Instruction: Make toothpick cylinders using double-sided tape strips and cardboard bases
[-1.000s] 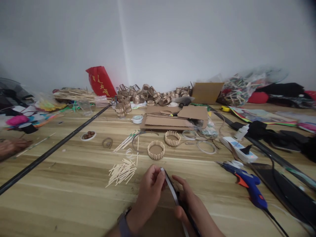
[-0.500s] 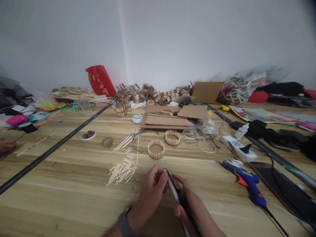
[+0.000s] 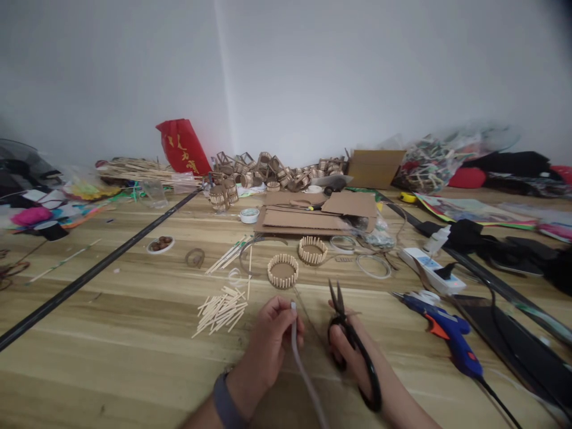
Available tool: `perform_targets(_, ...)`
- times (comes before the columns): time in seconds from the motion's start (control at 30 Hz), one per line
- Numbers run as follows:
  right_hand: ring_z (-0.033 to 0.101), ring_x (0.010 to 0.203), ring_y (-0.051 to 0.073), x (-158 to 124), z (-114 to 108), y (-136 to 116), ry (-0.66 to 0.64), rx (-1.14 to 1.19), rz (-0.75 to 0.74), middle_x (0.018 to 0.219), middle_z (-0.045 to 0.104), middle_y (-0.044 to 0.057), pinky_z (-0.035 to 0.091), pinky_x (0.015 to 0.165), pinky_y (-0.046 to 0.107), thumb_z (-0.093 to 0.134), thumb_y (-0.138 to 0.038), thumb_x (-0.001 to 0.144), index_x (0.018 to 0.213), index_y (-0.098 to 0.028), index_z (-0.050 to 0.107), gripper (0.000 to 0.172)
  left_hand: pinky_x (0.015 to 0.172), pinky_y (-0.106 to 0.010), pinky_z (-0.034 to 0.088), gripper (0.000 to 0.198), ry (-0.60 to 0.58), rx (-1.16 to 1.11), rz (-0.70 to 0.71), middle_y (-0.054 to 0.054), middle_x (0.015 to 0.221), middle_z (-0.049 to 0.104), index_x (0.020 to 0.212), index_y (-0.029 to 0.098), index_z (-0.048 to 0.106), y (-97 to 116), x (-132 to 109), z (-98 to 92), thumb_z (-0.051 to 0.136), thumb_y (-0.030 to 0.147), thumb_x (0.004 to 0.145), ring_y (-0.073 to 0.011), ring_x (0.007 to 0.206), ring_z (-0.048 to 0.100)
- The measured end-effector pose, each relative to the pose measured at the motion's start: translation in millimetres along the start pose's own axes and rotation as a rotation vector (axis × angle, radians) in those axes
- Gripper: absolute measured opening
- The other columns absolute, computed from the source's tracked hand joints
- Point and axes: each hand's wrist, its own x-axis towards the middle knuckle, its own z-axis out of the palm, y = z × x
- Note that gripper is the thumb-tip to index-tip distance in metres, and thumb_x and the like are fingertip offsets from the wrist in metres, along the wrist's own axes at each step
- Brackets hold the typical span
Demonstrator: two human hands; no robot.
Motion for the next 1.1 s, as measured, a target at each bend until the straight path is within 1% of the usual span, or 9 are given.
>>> perform_targets(0.07, 0.054, 0.063, 0.019, 6.7, -6.0, -8.4, 0.019, -0.100, 0.015, 0.070, 0.052, -0.001, 0.048, 0.061, 0.031, 0.055, -0.061, 0.078, 0.123, -0.015, 0.047, 0.064, 0.044, -0.020, 0.032, 0.021, 0.022, 0.028, -0.001, 0.005, 0.054, 0.054, 0.067, 0.019, 0.046, 0.8, 1.4, -1.3, 0.062, 0.033, 0.066, -0.0072, 0.043, 0.044)
perform_targets(0.13, 0.058, 0.073, 0.021, 10.8, -11.4, -15.8, -0.023, -0.136, 0.023, 0.077, 0.057, 0.001, 0.051, 0.070, 0.033, 0.059, -0.059, 0.074, 0.120, -0.017, 0.047, 0.064, 0.044, -0.019, 0.031, 0.019, 0.040, 0.089, 0.018, 0.006, 0.053, 0.053, 0.069, 0.019, 0.047, 2.7, 1.5, -1.5, 0.061, 0.033, 0.067, -0.0069, 0.042, 0.044)
perform_targets(0.2, 0.060, 0.085, 0.023, 12.1, -15.6, -21.3, -0.125, -0.134, 0.043, 0.088, 0.062, 0.005, 0.051, 0.081, 0.035, 0.062, -0.055, 0.073, 0.114, -0.018, 0.051, 0.056, 0.043, -0.019, 0.030, 0.019, 0.042, 0.168, 0.020, 0.006, 0.052, 0.054, 0.073, 0.019, 0.049, 4.7, 0.5, -0.9, 0.061, 0.033, 0.069, -0.0071, 0.042, 0.043)
perform_targets(0.27, 0.060, 0.090, 0.025, 11.6, -18.4, -24.5, -0.239, -0.128, 0.051, 0.094, 0.064, 0.007, 0.050, 0.085, 0.037, 0.063, -0.052, 0.074, 0.110, -0.017, 0.055, 0.051, 0.044, -0.020, 0.030, 0.020, 0.014, 0.231, 0.006, 0.005, 0.052, 0.056, 0.078, 0.018, 0.052, 5.4, -0.5, -0.6, 0.061, 0.035, 0.071, -0.0077, 0.042, 0.042)
perform_targets(0.47, 0.058, 0.080, 0.022, 11.0, -23.6, -27.3, -0.389, -0.135, 0.032, 0.088, 0.065, 0.005, 0.049, 0.073, 0.033, 0.062, -0.048, 0.078, 0.109, -0.016, 0.061, 0.045, 0.051, -0.023, 0.034, 0.035, -0.118, 0.303, -0.014, 0.000, 0.058, 0.059, 0.087, 0.014, 0.062, 0.8, 0.2, -4.5, 0.060, 0.048, 0.078, -0.0106, 0.050, 0.047)
perform_targets(0.6, 0.050, 0.069, 0.018, 12.0, -28.1, -30.4, -0.431, -0.117, -0.013, 0.076, 0.059, 0.002, 0.044, 0.061, 0.027, 0.061, -0.055, 0.079, 0.098, -0.017, 0.064, 0.043, 0.049, -0.023, 0.026, 0.039, -0.093, 0.362, -0.009, 0.002, 0.054, 0.055, 0.082, 0.014, 0.064, 0.2, 0.6, -6.5, 0.061, 0.053, 0.079, -0.0096, 0.048, 0.039)
perform_targets(0.8, 0.030, 0.053, 0.009, 11.4, -30.2, -29.6, -0.498, -0.021, 0.018, 0.064, 0.035, -0.006, 0.027, 0.045, 0.021, 0.050, -0.074, 0.080, 0.088, -0.017, 0.058, 0.058, 0.048, -0.024, 0.023, 0.042, -0.092, 0.448, 0.016, 0.004, 0.050, 0.048, 0.077, 0.014, 0.065, 2.1, 2.0, -7.1, 0.058, 0.055, 0.081, -0.0095, 0.046, 0.035)
perform_targets(0.93, 0.025, 0.047, 0.007, 10.7, -29.9, -27.4, -0.541, 0.038, 0.084, 0.063, 0.033, -0.007, 0.019, 0.039, 0.020, 0.051, -0.074, 0.078, 0.092, -0.018, 0.057, 0.058, 0.046, -0.024, 0.021, 0.046, -0.096, 0.500, 0.022, 0.005, 0.045, 0.043, 0.073, 0.014, 0.065, 4.5, 3.0, -7.4, 0.055, 0.058, 0.081, -0.0095, 0.043, 0.034)
perform_targets(1.1, 0.024, 0.046, 0.006, 10.8, -28.0, -24.8, -0.600, 0.097, 0.110, 0.061, 0.028, -0.008, 0.019, 0.037, 0.019, 0.047, -0.079, 0.077, 0.090, -0.019, 0.053, 0.062, 0.043, -0.023, 0.020, 0.048, -0.094, 0.529, -0.023, 0.006, 0.041, 0.042, 0.078, 0.014, 0.071, 7.1, 0.7, -4.4, 0.057, 0.059, 0.079, -0.0094, 0.039, 0.034)
